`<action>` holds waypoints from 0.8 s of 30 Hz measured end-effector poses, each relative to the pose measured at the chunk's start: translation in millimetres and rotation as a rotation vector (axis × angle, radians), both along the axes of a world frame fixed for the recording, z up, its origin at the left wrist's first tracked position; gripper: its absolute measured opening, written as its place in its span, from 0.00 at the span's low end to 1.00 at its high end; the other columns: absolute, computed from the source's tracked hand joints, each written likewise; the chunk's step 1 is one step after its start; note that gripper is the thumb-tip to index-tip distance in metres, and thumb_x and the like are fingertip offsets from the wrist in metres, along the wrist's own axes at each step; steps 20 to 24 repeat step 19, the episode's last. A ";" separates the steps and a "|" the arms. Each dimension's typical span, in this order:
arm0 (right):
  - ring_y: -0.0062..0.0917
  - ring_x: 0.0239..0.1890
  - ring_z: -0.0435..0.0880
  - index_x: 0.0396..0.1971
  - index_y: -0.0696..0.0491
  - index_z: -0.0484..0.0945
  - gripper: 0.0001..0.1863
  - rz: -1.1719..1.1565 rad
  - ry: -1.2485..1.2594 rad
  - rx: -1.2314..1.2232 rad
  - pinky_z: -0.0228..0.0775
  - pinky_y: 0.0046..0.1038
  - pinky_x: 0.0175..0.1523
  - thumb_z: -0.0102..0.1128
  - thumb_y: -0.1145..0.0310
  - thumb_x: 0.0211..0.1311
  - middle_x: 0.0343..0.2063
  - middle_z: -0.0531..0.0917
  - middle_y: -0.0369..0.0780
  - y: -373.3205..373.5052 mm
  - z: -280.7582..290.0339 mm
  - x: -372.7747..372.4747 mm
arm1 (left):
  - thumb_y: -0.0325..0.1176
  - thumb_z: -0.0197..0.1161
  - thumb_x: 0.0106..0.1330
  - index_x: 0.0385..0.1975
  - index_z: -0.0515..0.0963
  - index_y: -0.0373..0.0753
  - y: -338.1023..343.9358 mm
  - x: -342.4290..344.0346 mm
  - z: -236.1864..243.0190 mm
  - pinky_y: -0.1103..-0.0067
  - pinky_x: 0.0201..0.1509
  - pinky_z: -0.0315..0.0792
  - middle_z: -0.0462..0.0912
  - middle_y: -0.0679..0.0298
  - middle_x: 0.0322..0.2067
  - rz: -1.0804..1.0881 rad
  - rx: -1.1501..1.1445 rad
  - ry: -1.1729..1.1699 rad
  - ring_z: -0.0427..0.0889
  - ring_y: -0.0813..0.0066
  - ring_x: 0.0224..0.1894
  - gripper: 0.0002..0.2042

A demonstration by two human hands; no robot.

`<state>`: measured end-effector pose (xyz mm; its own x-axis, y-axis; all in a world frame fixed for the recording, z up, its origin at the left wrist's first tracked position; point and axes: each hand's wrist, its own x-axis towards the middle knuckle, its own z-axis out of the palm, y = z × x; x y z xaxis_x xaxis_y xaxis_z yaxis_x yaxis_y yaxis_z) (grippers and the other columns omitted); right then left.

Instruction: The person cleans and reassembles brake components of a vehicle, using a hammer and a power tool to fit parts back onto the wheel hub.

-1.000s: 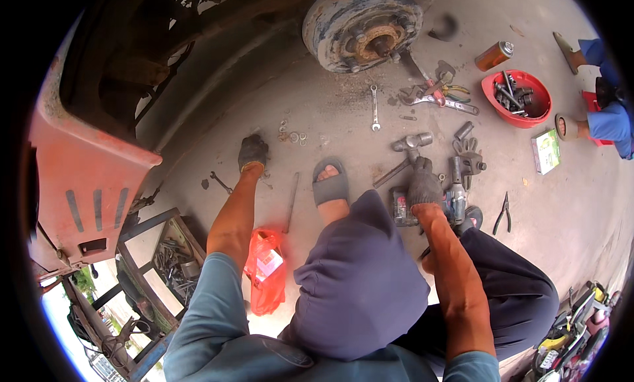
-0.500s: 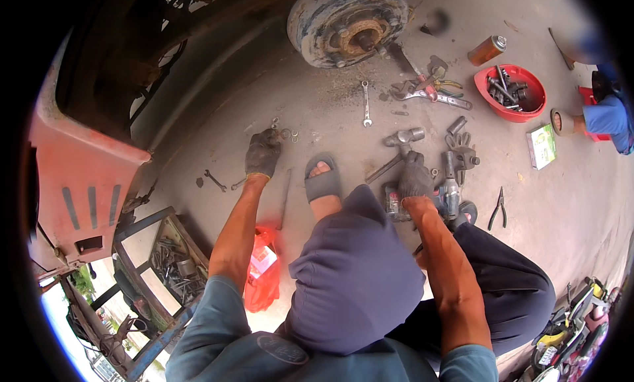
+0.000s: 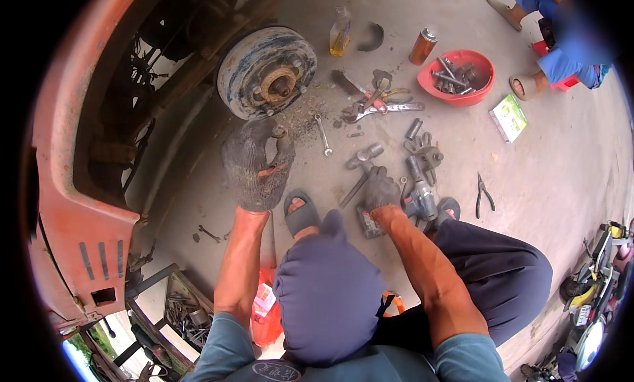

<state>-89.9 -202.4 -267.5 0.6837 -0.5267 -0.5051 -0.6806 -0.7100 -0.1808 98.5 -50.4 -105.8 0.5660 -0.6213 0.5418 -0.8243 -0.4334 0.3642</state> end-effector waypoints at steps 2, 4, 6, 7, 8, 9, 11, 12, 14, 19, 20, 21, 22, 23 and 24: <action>0.49 0.49 0.84 0.56 0.58 0.68 0.24 -0.083 -0.022 0.035 0.78 0.44 0.54 0.58 0.74 0.58 0.53 0.76 0.51 0.7 4.8 1.8 | 0.27 0.73 0.57 0.47 0.80 0.38 -5.3 8.5 1.4 0.68 0.51 0.76 0.82 0.58 0.46 -0.044 0.029 -0.006 0.83 0.62 0.45 0.17; 0.49 0.50 0.84 0.56 0.58 0.68 0.24 -0.075 -0.031 0.053 0.78 0.44 0.54 0.59 0.74 0.58 0.53 0.76 0.51 2.1 7.3 5.8 | 0.26 0.73 0.57 0.47 0.81 0.38 -0.6 16.5 -1.6 0.69 0.50 0.77 0.83 0.56 0.44 -0.083 -0.090 0.213 0.83 0.60 0.45 0.17; 0.48 0.51 0.83 0.56 0.58 0.68 0.24 -0.041 -0.013 0.095 0.78 0.44 0.54 0.60 0.74 0.58 0.54 0.76 0.51 2.0 5.3 2.3 | 0.24 0.72 0.56 0.48 0.80 0.38 3.3 8.7 5.9 0.69 0.48 0.78 0.82 0.56 0.44 -0.040 -0.116 0.138 0.83 0.61 0.43 0.18; 0.49 0.51 0.83 0.55 0.58 0.68 0.25 -0.040 -0.012 0.096 0.77 0.44 0.54 0.61 0.74 0.57 0.54 0.76 0.51 -4.2 4.9 -0.4 | 0.23 0.72 0.56 0.49 0.80 0.37 8.2 1.0 8.3 0.69 0.46 0.78 0.82 0.56 0.43 0.005 -0.103 -0.008 0.83 0.63 0.42 0.19; 0.49 0.51 0.83 0.55 0.58 0.68 0.25 -0.046 -0.017 0.094 0.77 0.44 0.54 0.62 0.74 0.57 0.54 0.76 0.51 -6.7 5.2 -3.0 | 0.23 0.72 0.56 0.49 0.80 0.37 22.5 -3.0 -2.3 0.69 0.46 0.78 0.82 0.56 0.43 0.017 -0.075 -0.003 0.83 0.63 0.42 0.19; 0.49 0.51 0.83 0.55 0.58 0.68 0.25 -0.032 -0.027 0.120 0.77 0.44 0.54 0.62 0.74 0.57 0.54 0.76 0.51 -6.0 4.3 -1.2 | 0.25 0.71 0.57 0.49 0.80 0.37 45.5 -0.6 -23.6 0.70 0.45 0.78 0.82 0.56 0.42 0.125 -0.018 0.058 0.83 0.64 0.41 0.18; 0.49 0.51 0.83 0.54 0.58 0.69 0.25 -0.056 -0.056 0.095 0.77 0.45 0.54 0.65 0.74 0.56 0.52 0.76 0.51 -5.3 -1.8 -0.8 | 0.27 0.71 0.58 0.49 0.80 0.36 95.3 11.0 -77.4 0.70 0.44 0.78 0.82 0.56 0.42 0.241 0.046 0.121 0.84 0.65 0.40 0.18; 0.49 0.51 0.83 0.54 0.58 0.69 0.25 -0.042 -0.054 0.106 0.77 0.45 0.54 0.65 0.74 0.56 0.52 0.76 0.51 -4.2 -6.9 0.4 | 0.31 0.68 0.60 0.48 0.81 0.37 123.7 20.6 -108.9 0.68 0.48 0.78 0.82 0.55 0.42 0.370 0.134 0.214 0.82 0.61 0.44 0.16; 0.50 0.51 0.82 0.53 0.57 0.69 0.24 -0.049 -0.067 0.060 0.77 0.46 0.53 0.65 0.73 0.56 0.51 0.76 0.51 -1.6 -13.9 -0.4 | 0.34 0.66 0.61 0.47 0.81 0.37 168.8 31.8 -160.4 0.66 0.52 0.77 0.83 0.55 0.42 0.515 0.228 0.316 0.81 0.56 0.48 0.15; 0.51 0.53 0.81 0.55 0.57 0.67 0.27 -0.016 -0.028 0.050 0.77 0.47 0.54 0.67 0.71 0.56 0.52 0.75 0.51 -6.8 -16.3 -3.8 | 0.43 0.60 0.65 0.49 0.81 0.41 159.0 36.2 -187.2 0.64 0.56 0.75 0.81 0.54 0.49 0.535 0.580 0.511 0.79 0.56 0.54 0.17; 0.51 0.53 0.81 0.55 0.57 0.67 0.27 -0.016 -0.028 0.050 0.77 0.47 0.54 0.67 0.71 0.56 0.52 0.75 0.51 -6.8 -16.3 -3.8 | 0.43 0.60 0.65 0.49 0.81 0.41 159.0 36.2 -187.2 0.64 0.56 0.75 0.81 0.54 0.49 0.535 0.580 0.511 0.79 0.56 0.54 0.17; 0.51 0.53 0.81 0.55 0.57 0.67 0.27 -0.016 -0.028 0.050 0.77 0.47 0.54 0.67 0.71 0.56 0.52 0.75 0.51 -6.8 -16.3 -3.8 | 0.43 0.60 0.65 0.49 0.81 0.41 159.0 36.2 -187.2 0.64 0.56 0.75 0.81 0.54 0.49 0.535 0.580 0.511 0.79 0.56 0.54 0.17; 0.51 0.53 0.81 0.55 0.57 0.67 0.27 -0.016 -0.028 0.050 0.77 0.47 0.54 0.67 0.71 0.56 0.52 0.75 0.51 -6.8 -16.3 -3.8 | 0.43 0.60 0.65 0.49 0.81 0.41 159.0 36.2 -187.2 0.64 0.56 0.75 0.81 0.54 0.49 0.535 0.580 0.511 0.79 0.56 0.54 0.17; 0.51 0.53 0.81 0.55 0.57 0.67 0.27 -0.016 -0.028 0.050 0.77 0.47 0.54 0.67 0.71 0.56 0.52 0.75 0.51 -6.8 -16.3 -3.8 | 0.43 0.60 0.65 0.49 0.81 0.41 159.0 36.2 -187.2 0.64 0.56 0.75 0.81 0.54 0.49 0.535 0.580 0.511 0.79 0.56 0.54 0.17; 0.51 0.53 0.81 0.55 0.57 0.67 0.27 -0.016 -0.028 0.050 0.77 0.47 0.54 0.67 0.71 0.56 0.52 0.75 0.51 -6.8 -16.3 -3.8 | 0.43 0.60 0.65 0.49 0.81 0.41 159.0 36.2 -187.2 0.64 0.56 0.75 0.81 0.54 0.49 0.535 0.580 0.511 0.79 0.56 0.54 0.17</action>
